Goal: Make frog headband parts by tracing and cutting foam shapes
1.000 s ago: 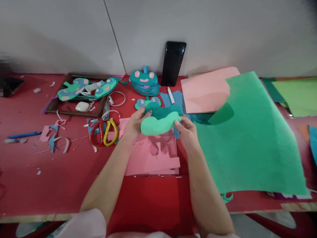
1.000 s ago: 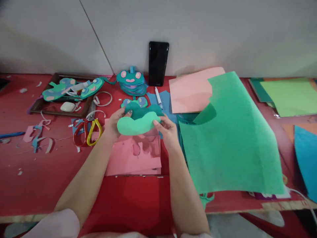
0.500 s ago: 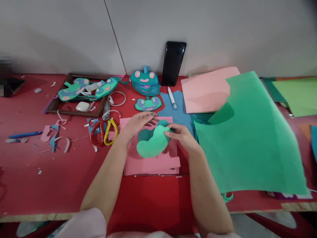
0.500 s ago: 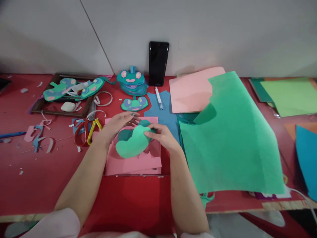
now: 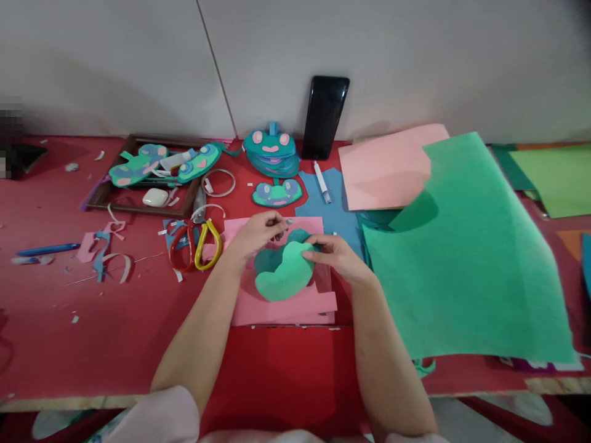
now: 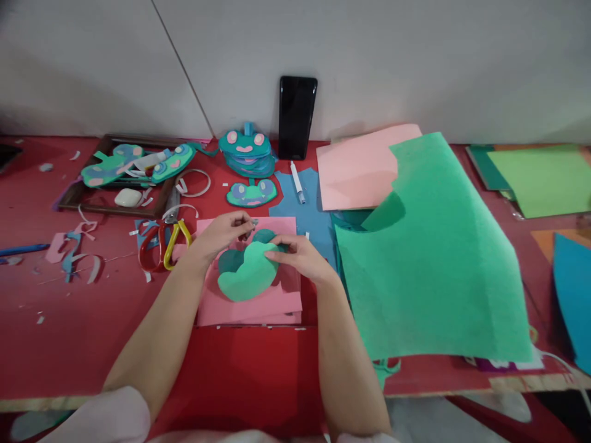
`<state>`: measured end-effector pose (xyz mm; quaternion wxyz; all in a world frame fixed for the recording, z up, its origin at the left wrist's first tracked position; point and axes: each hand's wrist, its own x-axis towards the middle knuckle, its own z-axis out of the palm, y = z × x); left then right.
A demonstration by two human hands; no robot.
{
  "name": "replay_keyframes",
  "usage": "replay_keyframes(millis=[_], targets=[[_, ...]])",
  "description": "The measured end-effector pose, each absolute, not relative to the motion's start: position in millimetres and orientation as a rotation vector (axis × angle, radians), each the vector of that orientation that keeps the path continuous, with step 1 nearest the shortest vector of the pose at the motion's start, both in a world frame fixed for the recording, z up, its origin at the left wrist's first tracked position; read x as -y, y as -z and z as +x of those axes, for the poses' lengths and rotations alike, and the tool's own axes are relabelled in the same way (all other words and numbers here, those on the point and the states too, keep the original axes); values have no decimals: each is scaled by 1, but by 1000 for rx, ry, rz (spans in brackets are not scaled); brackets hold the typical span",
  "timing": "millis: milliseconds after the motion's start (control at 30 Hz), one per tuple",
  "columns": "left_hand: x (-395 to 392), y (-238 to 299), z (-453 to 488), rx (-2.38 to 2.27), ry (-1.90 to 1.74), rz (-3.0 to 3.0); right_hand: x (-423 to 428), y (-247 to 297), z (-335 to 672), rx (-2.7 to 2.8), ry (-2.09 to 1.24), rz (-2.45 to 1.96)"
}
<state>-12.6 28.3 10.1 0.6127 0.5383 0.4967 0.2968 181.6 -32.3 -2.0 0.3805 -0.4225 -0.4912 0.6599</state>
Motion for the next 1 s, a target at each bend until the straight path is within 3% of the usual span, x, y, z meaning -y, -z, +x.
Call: replay_keyframes(millis=[100, 267, 367, 700, 1000], targets=[[-36, -4, -18, -1192, -944, 1091, 32, 3, 183, 1228, -1685, -1076], [-47, -5, -39, -895, -1627, 591, 32, 4, 183, 1214, -1687, -1084], [-49, -7, -50, -867, -1757, 559, 32, 4, 182, 1223, -1684, -1083], [-53, -3, -45, -1066, -1536, 370, 33, 7, 183, 1076, -1644, -1099], [-37, -11, -2, -963, -997, 482, 23, 11, 188, 625, -1252, -1191]])
